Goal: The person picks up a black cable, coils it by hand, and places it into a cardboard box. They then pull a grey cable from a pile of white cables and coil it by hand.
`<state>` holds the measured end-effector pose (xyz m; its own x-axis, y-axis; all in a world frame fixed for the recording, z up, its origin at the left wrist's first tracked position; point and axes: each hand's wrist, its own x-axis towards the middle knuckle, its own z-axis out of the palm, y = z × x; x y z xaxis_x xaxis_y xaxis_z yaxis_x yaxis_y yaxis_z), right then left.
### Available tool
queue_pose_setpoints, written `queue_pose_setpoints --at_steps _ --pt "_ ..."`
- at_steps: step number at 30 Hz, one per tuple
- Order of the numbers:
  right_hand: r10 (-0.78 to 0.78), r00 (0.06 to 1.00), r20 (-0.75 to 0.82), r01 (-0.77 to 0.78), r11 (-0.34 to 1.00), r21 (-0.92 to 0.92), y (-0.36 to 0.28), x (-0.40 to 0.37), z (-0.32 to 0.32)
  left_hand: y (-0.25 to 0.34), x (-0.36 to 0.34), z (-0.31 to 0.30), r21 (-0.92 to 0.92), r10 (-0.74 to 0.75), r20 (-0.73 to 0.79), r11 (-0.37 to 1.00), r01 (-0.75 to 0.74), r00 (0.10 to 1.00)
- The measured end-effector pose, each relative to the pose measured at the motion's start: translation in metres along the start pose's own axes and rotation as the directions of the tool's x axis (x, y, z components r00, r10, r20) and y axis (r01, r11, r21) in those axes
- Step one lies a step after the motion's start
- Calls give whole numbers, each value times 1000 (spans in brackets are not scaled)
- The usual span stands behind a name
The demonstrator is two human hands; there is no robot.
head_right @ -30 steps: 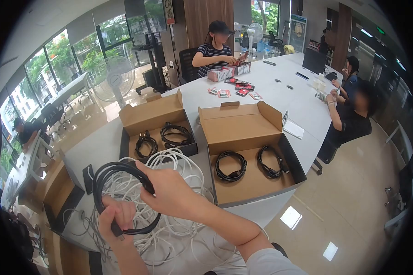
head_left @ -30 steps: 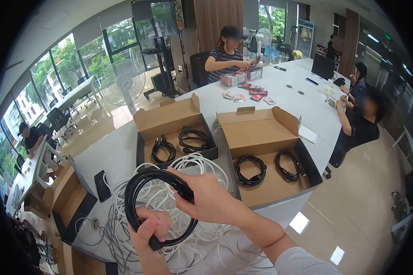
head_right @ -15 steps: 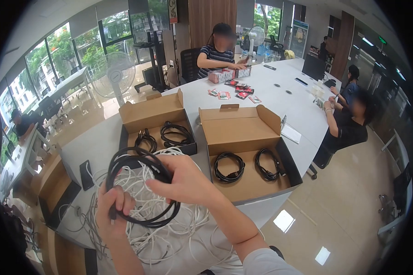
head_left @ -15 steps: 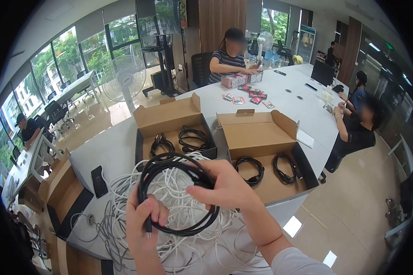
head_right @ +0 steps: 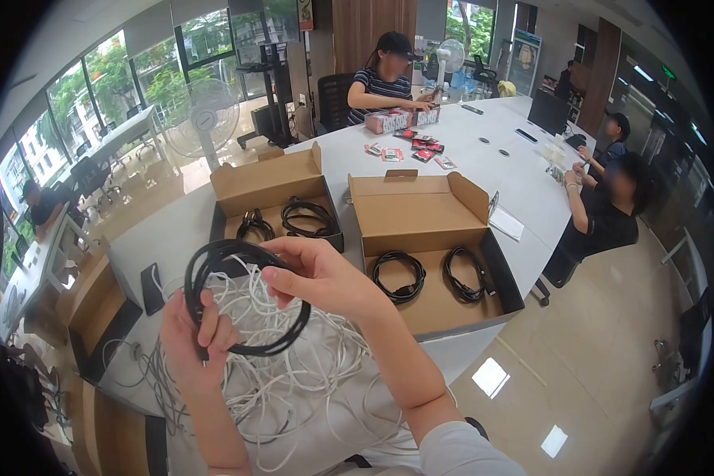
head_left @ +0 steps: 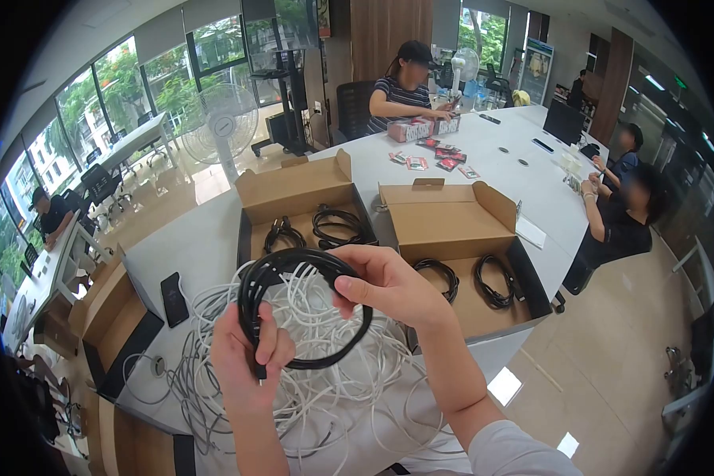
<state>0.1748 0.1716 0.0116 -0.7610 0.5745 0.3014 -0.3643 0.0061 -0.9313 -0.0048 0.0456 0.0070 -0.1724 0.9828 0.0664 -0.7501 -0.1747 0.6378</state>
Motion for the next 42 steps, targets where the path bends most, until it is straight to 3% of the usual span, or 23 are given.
queue_pose_setpoints --at_steps 3,4,6,7,10,13,15,16,18,19,22,25,26,32,36,39,41,42 --pt "-16 999 -29 14 998 -64 1 1 6 1 -1 -5 208 110 69 970 -122 992" --pt "0 999 -38 -6 984 -178 1 2 5 1 -2 -5 255 97 60 961 -109 993" --pt "-60 997 -49 48 975 -219 6 2 5 -1 -5 -7 348 69 38 934 -78 997" --pt "-89 995 -54 73 968 -239 8 2 6 -1 -5 -5 345 52 34 937 -61 998" --pt "11 996 -94 -24 990 -138 -5 -2 9 -3 -4 -1 287 -14 49 958 0 999" --pt "151 987 50 -150 988 -21 -18 -8 7 -3 -4 -1 176 -103 83 981 87 991" --pt "193 973 123 -187 981 -58 -20 -7 6 -1 -8 5 161 -161 35 975 153 986" --pt "217 963 162 -207 975 -76 -20 -6 6 1 -8 3 110 -212 88 973 202 973" --pt "184 976 119 -165 975 -151 -14 -4 6 9 -9 -4 13 -297 195 954 301 935" --pt "167 981 102 -146 971 -188 -10 -2 5 9 -9 -5 109 -262 140 963 248 955" --pt "-78 997 -8 73 964 -255 4 1 8 6 -8 -3 412 -130 42 906 101 991" --pt "-176 983 -48 130 861 -491 -6 -6 9 1 -5 -2 543 -181 77 832 111 980" --pt "-199 979 -52 149 860 -489 -8 -9 10 0 -5 -3 559 -198 88 821 116 976" --pt "-39 999 28 48 810 -585 -27 -23 7 5 -7 -4 633 -312 159 760 145 937" --pt "102 982 161 -3 854 -520 -32 -25 -2 6 -10 -3 623 -335 213 770 136 918" --pt "0 979 205 104 862 -496 -26 -26 -2 9 -15 2 599 -302 190 790 133 934" --pt "-95 956 279 254 746 -616 -28 -25 5 5 -16 5 584 -235 158 806 101 959" --pt "-110 967 232 237 732 -639 -31 -27 15 3 -18 4 578 -171 136 814 62 976"
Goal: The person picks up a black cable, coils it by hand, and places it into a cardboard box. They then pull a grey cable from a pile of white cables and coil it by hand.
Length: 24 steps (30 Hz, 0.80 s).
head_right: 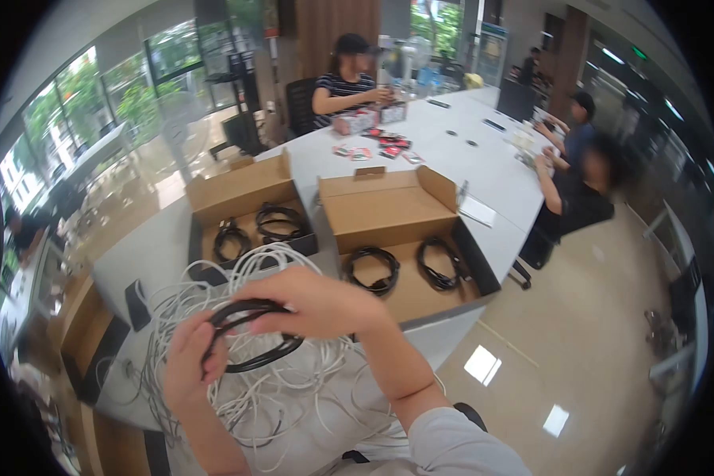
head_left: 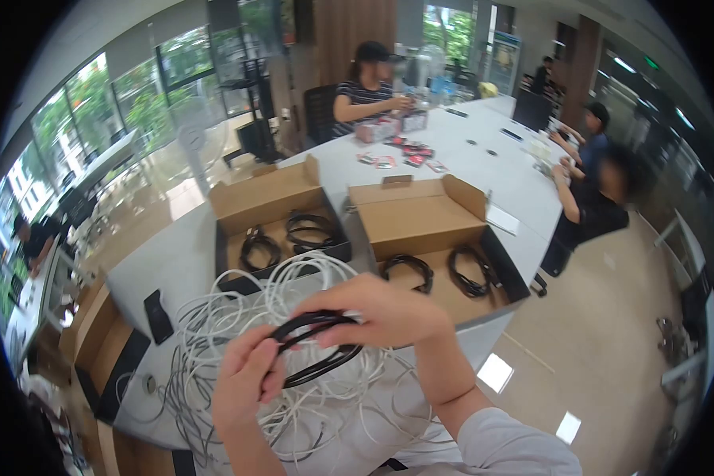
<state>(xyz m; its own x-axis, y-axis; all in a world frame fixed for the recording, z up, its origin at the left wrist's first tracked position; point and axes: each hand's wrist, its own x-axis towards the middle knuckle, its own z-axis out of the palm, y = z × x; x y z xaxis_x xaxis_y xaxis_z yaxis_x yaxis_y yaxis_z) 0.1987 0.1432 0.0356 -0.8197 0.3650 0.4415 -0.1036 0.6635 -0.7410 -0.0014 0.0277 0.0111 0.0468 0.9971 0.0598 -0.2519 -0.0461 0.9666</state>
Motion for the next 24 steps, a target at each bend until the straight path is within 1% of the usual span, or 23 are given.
queue_pose_setpoints --at_steps 1,3,4,7,8,11,12,14,17,18,21,23,24 --pt "17 999 -42 -18 1000 -20 -10 1 8 -1 -1 0 2 41 -63 999 -41 997" --pt "-40 991 -129 18 986 -164 -14 4 21 1 -2 -3 -17 79 -53 997 -80 995" --pt "-48 972 -229 8 985 -174 -12 4 27 1 -4 -3 -27 101 -53 994 -102 993" --pt "11 986 -167 -16 999 -33 -12 1 22 -4 -11 -2 -134 152 -32 979 -155 988" --pt "29 989 -145 -18 997 78 -16 -1 19 -5 -19 -8 -142 51 -50 988 -58 997" --pt "112 990 88 -136 925 355 -21 -7 4 -16 -21 0 -138 182 -116 970 -198 976" --pt "89 994 58 -105 911 398 -18 -8 5 -11 -21 4 -243 164 -18 956 -164 986" --pt "21 1000 9 -23 870 493 -10 -7 11 1 -25 6 -418 146 156 906 -69 977" --pt "4 997 -72 33 864 503 -11 -7 13 -27 -17 -22 -525 168 -76 831 -183 983" --pt "22 999 -40 2 850 527 -15 -9 10 -24 -16 -15 -521 121 -179 830 -198 976" --pt "120 991 -63 -56 786 615 -13 -7 11 -19 -10 6 -493 110 -290 834 -247 951" --pt "52 991 -123 23 842 540 -8 -6 12 -22 -7 3 -404 241 -84 879 -254 967" --pt "16 989 -150 62 865 499 -4 -6 12 -21 -5 5 -358 294 26 895 -266 955"
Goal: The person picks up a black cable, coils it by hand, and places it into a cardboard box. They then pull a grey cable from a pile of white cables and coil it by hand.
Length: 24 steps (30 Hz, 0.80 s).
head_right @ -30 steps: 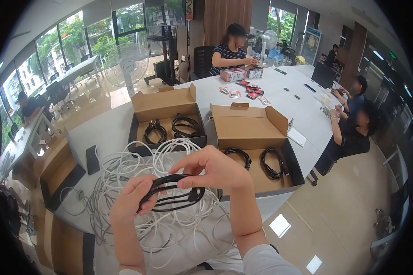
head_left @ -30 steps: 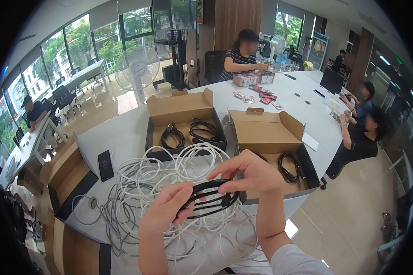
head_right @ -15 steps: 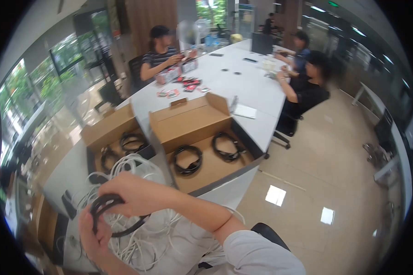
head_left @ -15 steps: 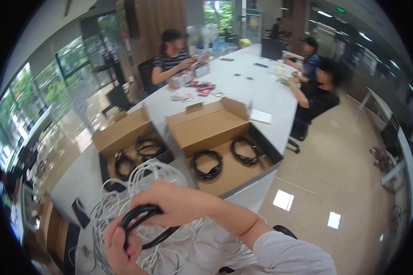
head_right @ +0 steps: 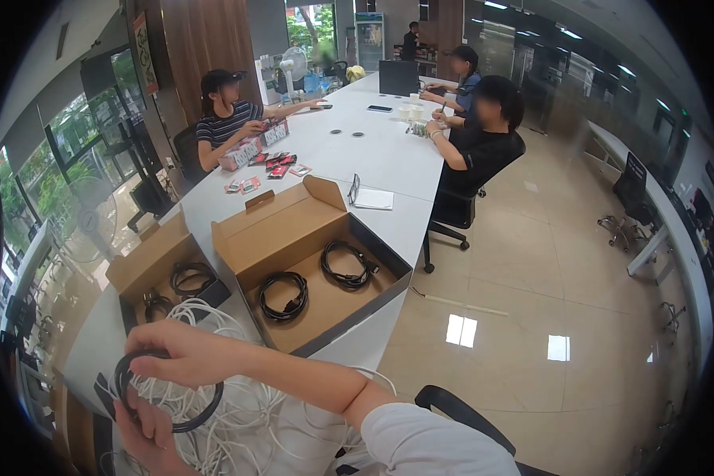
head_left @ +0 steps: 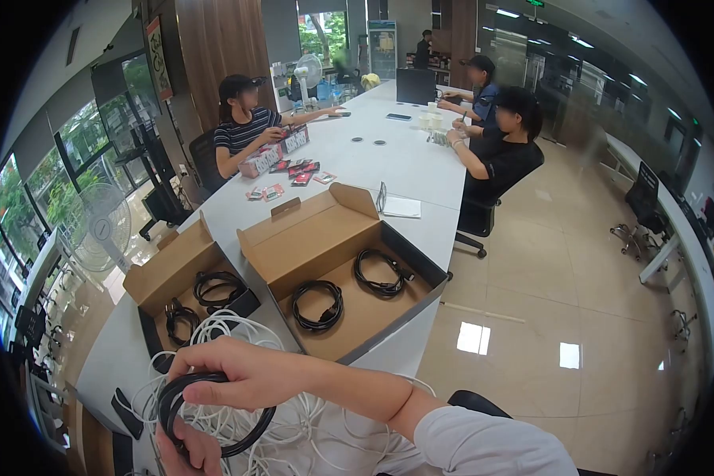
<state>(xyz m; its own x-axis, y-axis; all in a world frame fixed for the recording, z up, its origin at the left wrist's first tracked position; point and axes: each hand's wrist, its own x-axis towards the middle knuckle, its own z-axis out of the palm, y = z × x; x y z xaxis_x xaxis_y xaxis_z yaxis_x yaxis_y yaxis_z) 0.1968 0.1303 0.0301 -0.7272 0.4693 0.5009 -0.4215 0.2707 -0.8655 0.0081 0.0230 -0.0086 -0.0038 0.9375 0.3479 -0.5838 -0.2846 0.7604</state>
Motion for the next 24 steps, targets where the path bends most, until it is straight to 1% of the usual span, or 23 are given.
queue_pose_setpoints --at_steps 3,6,9,10,11,13,15,17,19,20,22,23,24 --pt "-102 993 -63 99 994 -48 10 3 0 -5 -1 17 164 95 -117 984 -75 989" --pt "-216 969 -116 196 966 -168 4 0 -4 0 5 26 431 164 34 888 -163 986" --pt "30 960 -277 -19 999 43 -32 -14 -14 -1 10 15 478 228 34 851 -216 973" --pt "0 935 -354 8 1000 23 -36 -15 -20 1 11 14 515 279 0 823 -239 960" --pt "-22 903 -429 28 1000 7 -38 -17 -27 4 10 15 513 264 -8 829 -223 965" --pt "-72 844 -532 111 993 42 -47 -21 -43 8 10 15 505 247 -54 842 -187 968" --pt "-68 760 -647 125 991 42 -50 -33 -64 11 9 19 486 239 -91 858 -166 967" --pt "-41 630 -776 -5 998 -57 -48 -54 -92 15 7 22 478 244 -108 863 -165 964" --pt "-69 556 -829 -98 984 -148 -44 -75 -120 19 5 24 484 255 -115 858 -170 960" --pt "-89 537 -839 -203 952 -231 -37 -86 -133 21 4 26 486 270 -111 854 -185 956" --pt "-146 497 -855 -403 834 -377 -16 -111 -158 24 1 25 496 275 -104 847 -190 956" --pt "-223 559 -798 -478 700 -531 -4 -122 -169 25 0 25 500 275 -96 844 -192 957" --pt "-283 625 -727 -527 534 -661 10 -134 -179 24 0 25 481 289 -70 848 -221 955"
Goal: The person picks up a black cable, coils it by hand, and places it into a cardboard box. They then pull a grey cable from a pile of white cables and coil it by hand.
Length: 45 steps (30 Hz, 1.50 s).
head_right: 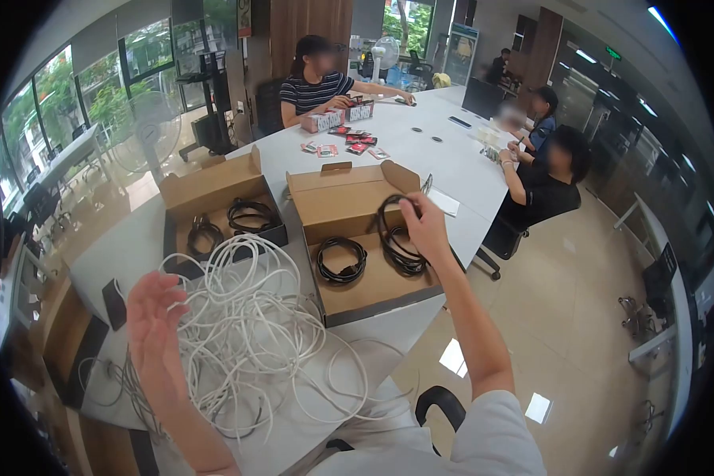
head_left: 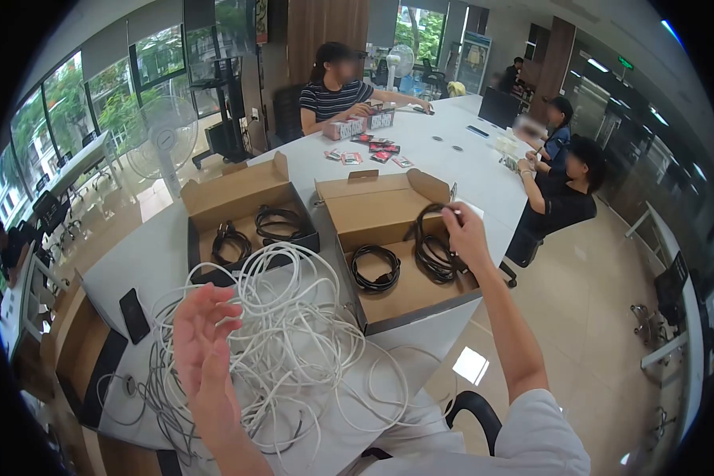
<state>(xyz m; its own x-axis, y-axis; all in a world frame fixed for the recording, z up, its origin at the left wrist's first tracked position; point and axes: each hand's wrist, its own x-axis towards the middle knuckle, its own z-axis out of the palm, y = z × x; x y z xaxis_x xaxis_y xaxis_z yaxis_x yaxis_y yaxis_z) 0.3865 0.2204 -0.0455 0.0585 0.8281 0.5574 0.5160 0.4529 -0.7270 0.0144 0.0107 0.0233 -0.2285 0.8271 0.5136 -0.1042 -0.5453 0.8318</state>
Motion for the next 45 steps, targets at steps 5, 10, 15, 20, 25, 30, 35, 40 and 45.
queue_pose_setpoints --at_steps 5,10,15,20,25,30,35,40,45 --pt "280 914 293 -259 960 -110 28 -5 -3 7 -8 6 38 -37 52 999 35 998" --pt "398 745 535 -502 863 56 18 9 -12 8 -10 4 42 -27 106 999 23 994" --pt "403 549 732 -709 689 153 46 9 0 8 -10 6 46 -47 137 998 41 989" --pt "456 660 597 -588 808 32 103 1 26 8 -9 7 57 -60 150 997 51 987" --pt "221 892 393 -136 963 -232 115 0 38 9 -6 6 82 -62 140 995 51 988" --pt "230 857 462 -48 927 -373 119 2 37 6 -4 6 114 -57 147 993 41 987" --pt "206 893 401 -42 924 -381 114 2 34 5 -5 3 146 -35 146 989 13 989" --pt "216 952 218 -148 945 -293 105 13 27 7 -4 2 184 0 119 983 -22 993" --pt "173 954 246 -165 985 -51 97 14 30 13 -2 -7 263 66 13 962 -67 998"
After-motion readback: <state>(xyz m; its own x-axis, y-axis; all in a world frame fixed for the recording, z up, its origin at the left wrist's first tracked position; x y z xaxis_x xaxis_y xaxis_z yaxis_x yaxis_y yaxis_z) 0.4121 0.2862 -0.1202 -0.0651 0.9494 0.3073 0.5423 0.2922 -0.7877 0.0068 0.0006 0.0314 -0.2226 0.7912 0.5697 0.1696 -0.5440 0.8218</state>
